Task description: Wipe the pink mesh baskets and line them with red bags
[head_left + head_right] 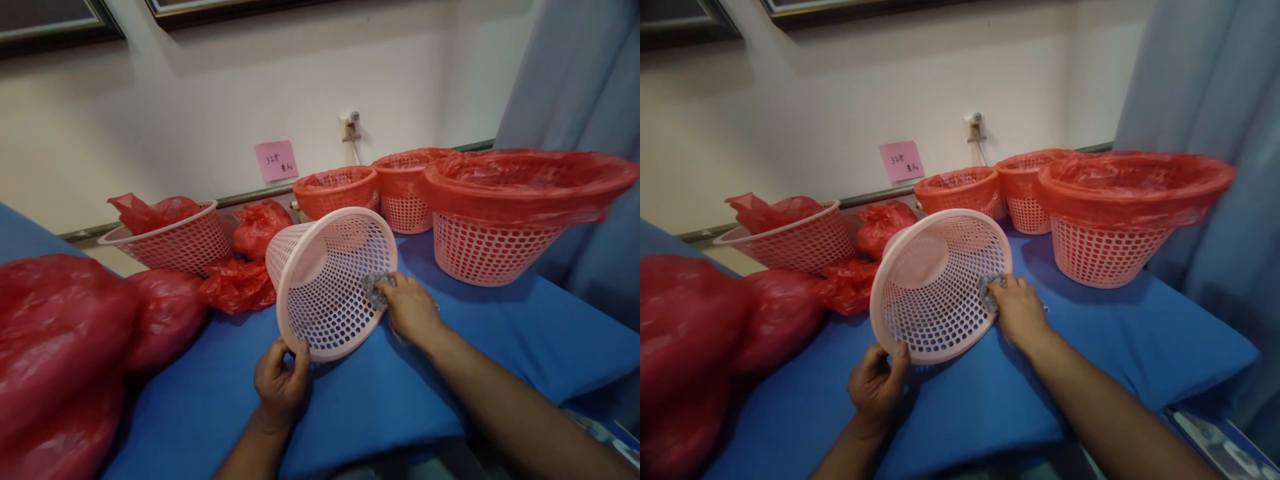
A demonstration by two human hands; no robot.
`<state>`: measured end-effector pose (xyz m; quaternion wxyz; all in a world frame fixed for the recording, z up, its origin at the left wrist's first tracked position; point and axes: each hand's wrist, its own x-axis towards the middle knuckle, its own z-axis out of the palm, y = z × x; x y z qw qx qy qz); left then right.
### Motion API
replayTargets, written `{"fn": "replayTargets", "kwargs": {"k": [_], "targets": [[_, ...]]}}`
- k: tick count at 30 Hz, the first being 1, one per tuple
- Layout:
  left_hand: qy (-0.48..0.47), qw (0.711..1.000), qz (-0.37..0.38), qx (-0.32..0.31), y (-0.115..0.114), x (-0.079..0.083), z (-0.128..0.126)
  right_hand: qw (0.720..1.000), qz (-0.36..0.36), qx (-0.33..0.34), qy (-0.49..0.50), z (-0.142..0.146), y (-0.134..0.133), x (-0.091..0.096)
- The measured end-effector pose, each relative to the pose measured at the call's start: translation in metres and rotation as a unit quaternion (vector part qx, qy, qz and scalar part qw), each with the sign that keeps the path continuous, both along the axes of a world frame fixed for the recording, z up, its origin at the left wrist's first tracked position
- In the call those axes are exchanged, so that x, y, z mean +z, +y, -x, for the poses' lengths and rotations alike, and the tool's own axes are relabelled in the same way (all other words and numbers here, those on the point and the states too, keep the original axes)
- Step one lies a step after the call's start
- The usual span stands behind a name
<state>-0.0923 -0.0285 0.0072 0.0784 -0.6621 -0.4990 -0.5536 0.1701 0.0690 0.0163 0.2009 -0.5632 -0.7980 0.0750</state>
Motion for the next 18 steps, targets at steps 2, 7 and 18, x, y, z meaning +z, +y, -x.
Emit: {"fn": "replayTargets", "kwargs": {"k": [2, 7, 18], "targets": [[-0.004, 1.0, -0.004, -0.018, -0.003, 0.003, -0.001, 1.0, -0.007, -0.023, -0.011, -0.004, 0.003, 0.0], [0.037, 0.983, 0.151, -0.099, -0.002, 0.007, -0.006, 0.972, 0.084, 0.181, 0.122, 0.005, 0.005, -0.022], [0.046, 0.973, 0.189, -0.125, 0.005, -0.005, -0.016, 0.967, 0.065, 0.208, 0.132, 0.013, 0.004, -0.02]]}}
